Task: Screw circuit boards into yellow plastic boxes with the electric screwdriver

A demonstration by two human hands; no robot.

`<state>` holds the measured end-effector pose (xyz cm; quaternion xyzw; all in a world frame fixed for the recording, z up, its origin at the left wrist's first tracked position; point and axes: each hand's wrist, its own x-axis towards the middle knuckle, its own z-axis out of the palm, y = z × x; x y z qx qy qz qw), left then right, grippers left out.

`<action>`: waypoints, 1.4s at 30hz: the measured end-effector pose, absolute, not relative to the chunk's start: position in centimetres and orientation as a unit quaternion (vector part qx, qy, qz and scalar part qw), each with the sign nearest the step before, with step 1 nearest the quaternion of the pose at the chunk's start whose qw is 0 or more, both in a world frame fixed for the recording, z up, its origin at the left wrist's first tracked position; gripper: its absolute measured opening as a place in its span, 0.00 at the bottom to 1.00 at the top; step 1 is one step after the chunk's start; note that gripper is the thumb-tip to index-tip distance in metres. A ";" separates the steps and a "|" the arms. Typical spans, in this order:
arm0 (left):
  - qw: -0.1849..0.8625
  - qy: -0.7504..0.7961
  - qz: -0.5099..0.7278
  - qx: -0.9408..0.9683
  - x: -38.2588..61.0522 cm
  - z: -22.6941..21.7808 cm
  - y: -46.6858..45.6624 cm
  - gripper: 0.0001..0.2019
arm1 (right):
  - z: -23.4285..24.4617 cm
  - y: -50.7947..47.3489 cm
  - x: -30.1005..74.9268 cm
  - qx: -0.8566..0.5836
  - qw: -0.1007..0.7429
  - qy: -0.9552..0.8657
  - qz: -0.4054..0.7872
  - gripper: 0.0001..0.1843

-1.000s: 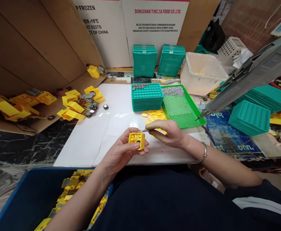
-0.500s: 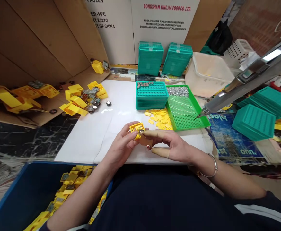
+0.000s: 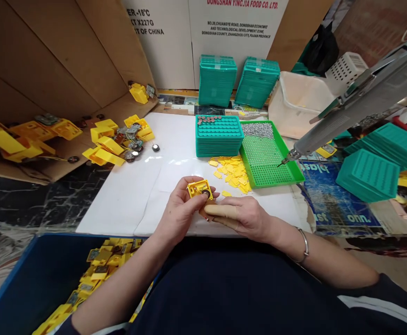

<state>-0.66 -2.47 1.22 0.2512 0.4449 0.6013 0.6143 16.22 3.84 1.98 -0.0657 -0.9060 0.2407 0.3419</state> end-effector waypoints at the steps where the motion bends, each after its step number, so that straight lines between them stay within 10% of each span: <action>1: 0.613 0.441 0.602 0.260 -0.6 1.1 -2.6 0.17 | 1.9 3.8 16.2 -0.074 0.360 -0.902 0.225 0.10; 19: 0.704 0.348 0.573 0.233 -1.1 0.9 -2.6 0.14 | 2.8 5.1 15.0 -0.173 0.257 -0.935 0.172 0.16; 33: 0.629 0.397 0.585 0.323 -0.4 -0.4 -2.9 0.17 | 1.0 4.0 13.5 -0.235 0.449 -0.816 0.277 0.05; 42: 0.655 0.391 0.583 0.279 -0.4 -0.4 -2.3 0.16 | 1.0 5.2 15.0 -0.221 0.409 -0.832 0.304 0.06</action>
